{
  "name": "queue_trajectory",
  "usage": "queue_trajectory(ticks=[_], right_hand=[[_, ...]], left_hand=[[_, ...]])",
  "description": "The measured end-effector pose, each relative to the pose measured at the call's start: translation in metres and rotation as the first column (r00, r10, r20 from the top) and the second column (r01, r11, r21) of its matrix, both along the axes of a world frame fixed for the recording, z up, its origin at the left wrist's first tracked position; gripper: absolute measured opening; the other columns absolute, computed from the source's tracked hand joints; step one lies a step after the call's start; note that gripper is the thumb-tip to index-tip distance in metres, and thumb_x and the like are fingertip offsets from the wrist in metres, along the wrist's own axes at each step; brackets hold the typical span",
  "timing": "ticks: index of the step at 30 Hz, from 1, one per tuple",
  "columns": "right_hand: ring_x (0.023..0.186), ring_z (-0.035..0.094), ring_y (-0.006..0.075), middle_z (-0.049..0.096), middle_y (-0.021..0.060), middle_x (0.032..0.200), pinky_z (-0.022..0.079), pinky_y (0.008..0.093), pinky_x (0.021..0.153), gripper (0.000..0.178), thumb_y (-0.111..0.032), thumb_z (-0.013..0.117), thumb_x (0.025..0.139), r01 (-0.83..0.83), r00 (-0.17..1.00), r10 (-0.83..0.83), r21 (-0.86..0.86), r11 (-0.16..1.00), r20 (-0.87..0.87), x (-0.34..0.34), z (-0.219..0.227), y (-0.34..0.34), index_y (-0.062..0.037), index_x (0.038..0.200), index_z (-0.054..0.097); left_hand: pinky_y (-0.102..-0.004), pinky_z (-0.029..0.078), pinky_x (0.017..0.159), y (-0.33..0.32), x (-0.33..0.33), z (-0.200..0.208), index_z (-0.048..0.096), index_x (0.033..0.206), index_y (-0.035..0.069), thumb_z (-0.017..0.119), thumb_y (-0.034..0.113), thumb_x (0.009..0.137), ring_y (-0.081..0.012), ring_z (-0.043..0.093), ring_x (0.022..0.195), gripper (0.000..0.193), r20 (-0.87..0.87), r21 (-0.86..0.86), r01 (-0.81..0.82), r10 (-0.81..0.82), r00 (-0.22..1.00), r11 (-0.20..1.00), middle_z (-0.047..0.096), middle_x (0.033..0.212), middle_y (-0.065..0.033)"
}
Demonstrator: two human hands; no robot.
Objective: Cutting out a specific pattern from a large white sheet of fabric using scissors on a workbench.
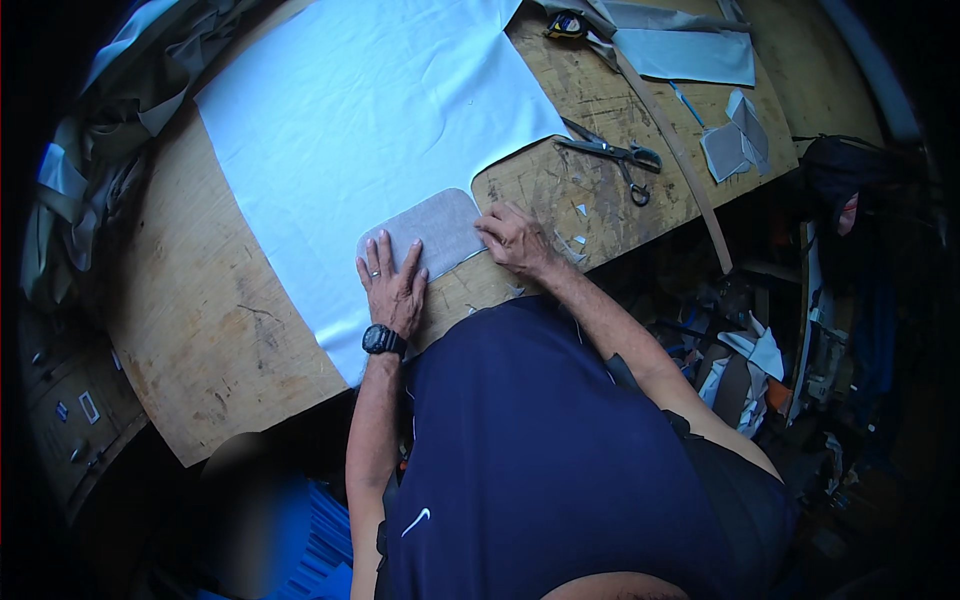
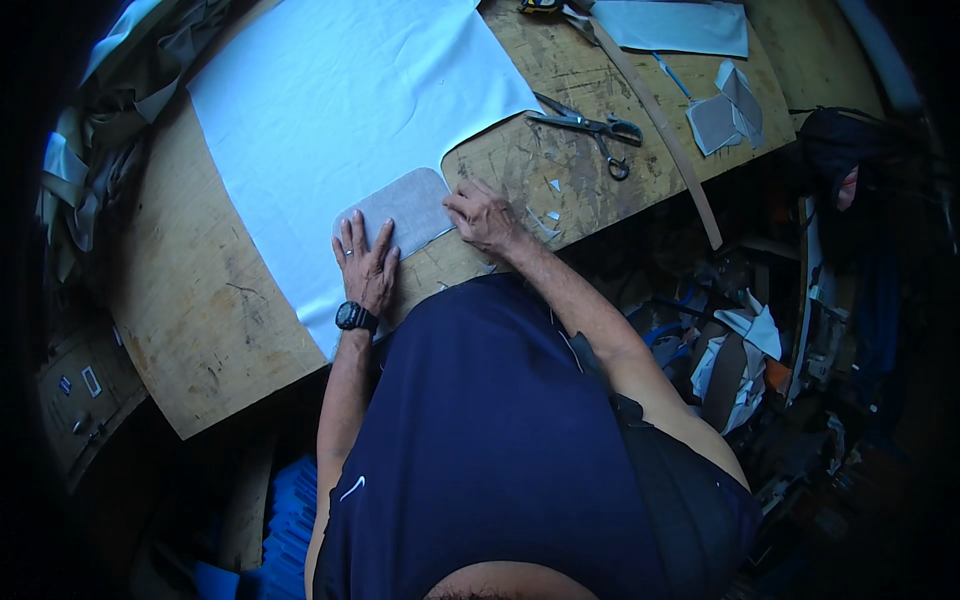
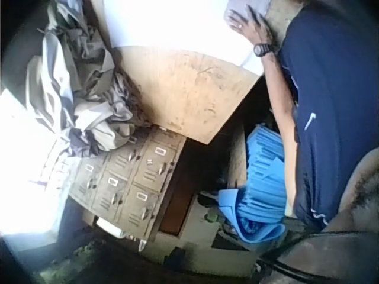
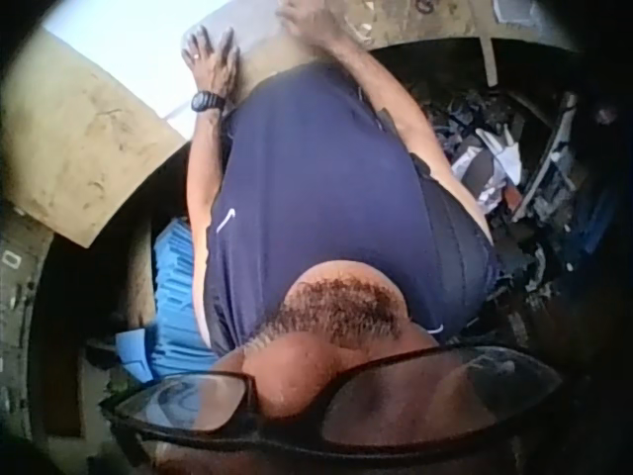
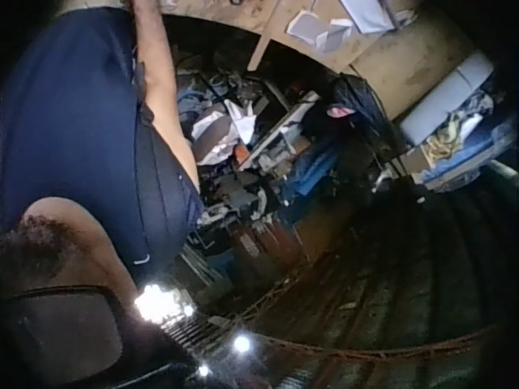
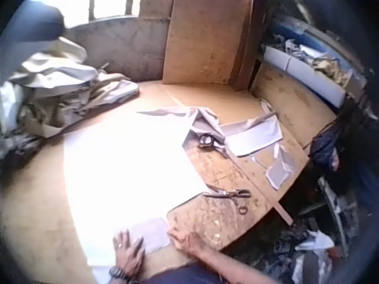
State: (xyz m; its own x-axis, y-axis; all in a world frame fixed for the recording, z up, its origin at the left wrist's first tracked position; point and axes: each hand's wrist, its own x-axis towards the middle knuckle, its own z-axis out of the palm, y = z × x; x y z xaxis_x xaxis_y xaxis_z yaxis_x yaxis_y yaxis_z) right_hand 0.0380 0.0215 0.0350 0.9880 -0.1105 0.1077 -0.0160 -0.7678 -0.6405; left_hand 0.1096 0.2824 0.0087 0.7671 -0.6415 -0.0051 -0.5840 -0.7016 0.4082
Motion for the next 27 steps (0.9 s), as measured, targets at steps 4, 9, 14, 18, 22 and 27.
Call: queue_trajectory(ticks=[4,9,14,18,22,27], right_hand=[[0.104,0.063,0.0292,0.065,0.0097,0.110,0.053,0.0398,0.090,0.017,-0.008,0.070,0.086,-0.131,0.975,0.140,-0.059,0.990,0.175,0.000,-0.005,0.016,-0.0063,0.103,0.073],[0.107,0.061,0.0289,0.064,0.0082,0.111,0.052,0.0394,0.092,0.019,-0.009,0.072,0.085,-0.210,0.975,0.205,0.046,0.977,0.088,0.010,-0.016,0.003,-0.0087,0.104,0.073],[0.106,0.060,0.0283,0.063,0.0076,0.109,0.052,0.0401,0.091,0.017,-0.007,0.073,0.085,-0.209,0.978,0.208,0.031,0.977,0.034,0.010,-0.012,-0.002,-0.0083,0.102,0.072],[0.106,0.060,0.0282,0.062,0.0078,0.109,0.052,0.0399,0.091,0.016,-0.008,0.073,0.085,-0.216,0.975,0.215,0.017,0.976,0.049,0.011,-0.010,0.000,-0.0079,0.101,0.072],[0.104,0.061,0.0299,0.065,0.0094,0.110,0.052,0.0413,0.092,0.016,-0.008,0.070,0.087,-0.184,0.980,0.180,0.039,0.982,0.087,0.009,-0.005,-0.013,-0.0065,0.103,0.071],[0.108,0.061,0.0357,0.067,0.0121,0.113,0.049,0.0442,0.096,0.019,-0.012,0.064,0.090,0.180,0.982,-0.174,-0.087,0.980,0.070,-0.025,0.029,-0.118,-0.0054,0.108,0.070]], left_hand=[[-0.0579,0.008,0.125,0.003,-0.002,0.004,0.058,0.145,0.027,0.063,0.028,0.098,-0.0408,0.019,0.155,0.047,-0.005,-0.011,-0.029,0.029,1.000,1.000,0.027,0.166,-0.0184],[-0.0527,0.023,0.122,0.024,0.023,0.004,0.065,0.135,0.020,0.061,0.011,0.098,-0.0354,0.036,0.149,0.039,-0.019,-0.136,-0.036,0.034,0.999,0.990,0.046,0.156,-0.0134],[-0.0445,0.047,0.102,0.047,0.051,0.025,0.073,0.113,0.008,0.060,0.001,0.095,-0.0317,0.060,0.121,0.023,0.018,-0.418,-0.277,0.313,0.950,0.865,0.069,0.124,-0.0118],[-0.0410,0.054,0.091,0.032,0.040,0.042,0.073,0.109,0.005,0.064,0.001,0.093,-0.0312,0.066,0.107,0.019,-0.024,-0.442,-0.207,0.219,0.976,0.873,0.071,0.113,-0.0124],[-0.0426,0.049,0.099,0.000,0.012,0.040,0.072,0.109,0.004,0.062,0.001,0.094,-0.0322,0.066,0.105,0.019,-0.136,-0.476,-0.228,0.185,0.973,0.849,0.071,0.114,-0.0134],[-0.0433,0.048,0.101,-0.019,-0.008,0.044,0.072,0.110,0.004,0.062,0.002,0.094,-0.0329,0.066,0.105,0.020,-0.180,-0.524,-0.366,0.320,0.930,0.769,0.070,0.116,-0.0141]])
